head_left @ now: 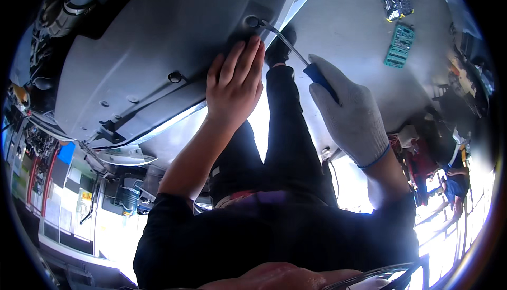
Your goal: The person removes clips from a car's plastic radiator cover using a pry tool and takes off the panel. Then, the person selects a socket driver from a toolkit and unscrews bolts along the car's front bumper assembly.
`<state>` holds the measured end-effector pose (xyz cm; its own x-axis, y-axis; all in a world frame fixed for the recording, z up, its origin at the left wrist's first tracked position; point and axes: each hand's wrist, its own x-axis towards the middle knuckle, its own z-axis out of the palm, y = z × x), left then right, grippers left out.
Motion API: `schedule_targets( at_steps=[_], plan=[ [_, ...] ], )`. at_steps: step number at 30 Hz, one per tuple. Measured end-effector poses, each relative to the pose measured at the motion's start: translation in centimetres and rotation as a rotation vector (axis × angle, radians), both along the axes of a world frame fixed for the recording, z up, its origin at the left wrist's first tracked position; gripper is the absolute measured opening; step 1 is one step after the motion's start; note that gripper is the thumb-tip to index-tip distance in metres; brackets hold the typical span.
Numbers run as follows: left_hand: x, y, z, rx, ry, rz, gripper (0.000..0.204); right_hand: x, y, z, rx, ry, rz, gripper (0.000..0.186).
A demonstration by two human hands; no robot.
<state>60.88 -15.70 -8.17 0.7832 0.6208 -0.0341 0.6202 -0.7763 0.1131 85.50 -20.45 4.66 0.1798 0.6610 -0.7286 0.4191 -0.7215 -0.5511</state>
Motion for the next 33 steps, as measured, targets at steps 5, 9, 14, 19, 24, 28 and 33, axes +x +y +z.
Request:
schedule_targets(
  at_steps=[5, 9, 14, 19, 24, 28, 33],
  plan=[
    [-0.1, 0.4, 0.6, -0.065, -0.05, 0.008, 0.06, -0.5, 1.1, 0.7, 0.156, -0.158, 0.12, 0.041],
    [-0.3, 0.5, 0.5, -0.108, -0.073, 0.015, 0.061, -0.7, 2.1, 1.8, 0.071, -0.242, 0.22, 0.04],
    [-0.4, 0.5, 0.5, -0.125, -0.099, 0.021, 0.059, -0.5, 3.2, 2.0, 0.027, -0.266, 0.285, 0.04],
    [-0.2, 0.7, 0.4, -0.12, -0.113, 0.016, 0.055, 1.1, 4.7, 2.1, 0.027, -0.283, 0.365, 0.041],
    [-0.1, 0.7, 0.5, -0.102, -0.092, 0.005, 0.053, 4.2, 7.7, 1.3, 0.039, -0.237, 0.578, 0.034],
    [-0.1, 0.7, 0.5, -0.104, -0.083, 0.008, 0.052, 3.3, 7.9, 1.9, -0.04, -0.093, 0.474, 0.031],
    [0.0, 0.7, 0.3, -0.08, -0.095, 0.013, 0.052, -0.2, 3.1, 0.6, -0.07, -0.067, 0.172, 0.029]
  ],
)
